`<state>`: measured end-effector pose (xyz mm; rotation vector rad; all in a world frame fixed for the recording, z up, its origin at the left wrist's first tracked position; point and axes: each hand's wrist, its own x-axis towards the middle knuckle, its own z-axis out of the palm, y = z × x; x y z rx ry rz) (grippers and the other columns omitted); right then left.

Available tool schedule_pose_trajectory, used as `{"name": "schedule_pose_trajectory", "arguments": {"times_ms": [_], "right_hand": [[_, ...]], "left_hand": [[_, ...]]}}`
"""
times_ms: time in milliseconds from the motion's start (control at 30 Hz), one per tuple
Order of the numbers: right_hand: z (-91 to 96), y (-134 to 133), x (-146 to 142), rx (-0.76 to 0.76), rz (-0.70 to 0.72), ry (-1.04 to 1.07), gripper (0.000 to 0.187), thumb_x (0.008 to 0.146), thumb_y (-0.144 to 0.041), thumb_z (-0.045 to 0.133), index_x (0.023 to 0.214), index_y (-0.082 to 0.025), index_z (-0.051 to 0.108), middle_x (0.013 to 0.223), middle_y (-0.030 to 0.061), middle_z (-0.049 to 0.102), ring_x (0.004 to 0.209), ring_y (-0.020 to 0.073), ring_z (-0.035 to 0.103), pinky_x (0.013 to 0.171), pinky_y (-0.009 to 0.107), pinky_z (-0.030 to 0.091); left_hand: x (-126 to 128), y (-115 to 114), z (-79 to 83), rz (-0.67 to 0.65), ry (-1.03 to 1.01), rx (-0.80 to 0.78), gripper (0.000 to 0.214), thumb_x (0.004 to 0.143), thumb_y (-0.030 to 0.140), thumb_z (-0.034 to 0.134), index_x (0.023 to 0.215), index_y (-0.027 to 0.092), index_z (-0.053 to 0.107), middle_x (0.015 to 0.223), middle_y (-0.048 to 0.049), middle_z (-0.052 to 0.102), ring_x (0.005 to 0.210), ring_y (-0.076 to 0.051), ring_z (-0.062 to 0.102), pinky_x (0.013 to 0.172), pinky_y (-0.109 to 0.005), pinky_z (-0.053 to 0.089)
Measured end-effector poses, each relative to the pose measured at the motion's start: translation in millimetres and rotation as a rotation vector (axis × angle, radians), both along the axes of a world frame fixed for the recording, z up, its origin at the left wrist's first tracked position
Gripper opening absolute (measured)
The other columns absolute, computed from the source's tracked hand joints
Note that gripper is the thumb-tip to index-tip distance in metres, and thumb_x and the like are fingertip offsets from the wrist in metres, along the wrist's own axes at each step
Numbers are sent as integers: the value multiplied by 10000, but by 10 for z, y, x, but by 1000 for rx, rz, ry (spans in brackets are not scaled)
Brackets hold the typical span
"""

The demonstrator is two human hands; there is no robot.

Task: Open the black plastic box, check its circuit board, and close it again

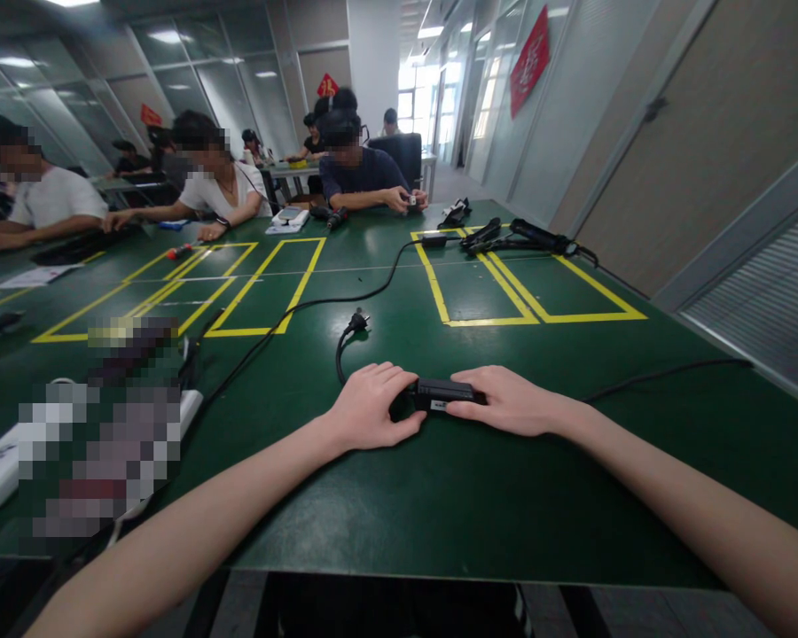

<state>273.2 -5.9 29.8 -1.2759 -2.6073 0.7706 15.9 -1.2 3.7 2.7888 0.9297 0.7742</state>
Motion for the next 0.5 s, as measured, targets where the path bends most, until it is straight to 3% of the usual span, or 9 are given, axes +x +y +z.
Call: {"name": "schedule_pose_trajectory", "arguments": {"times_ms": [200, 500], "right_hand": [[1, -19, -27, 55, 14, -47, 483, 999, -639, 451, 785, -213, 522, 801, 55, 647, 675, 195, 556, 639, 303, 358], [-1, -20, -32, 77, 26, -82, 447, 997, -604, 471, 800, -208, 534, 819, 61, 664, 690, 200, 583, 648, 304, 363]], "left_hand": [[23, 1, -14, 17, -29, 10, 185, 852, 336, 631, 921, 174, 689, 843, -69, 745, 769, -229, 685, 745, -368, 525], [14, 2, 16, 13, -16, -4, 214, 889, 323, 550, 918, 171, 698, 808, -73, 735, 742, -214, 648, 736, -357, 500]]}}
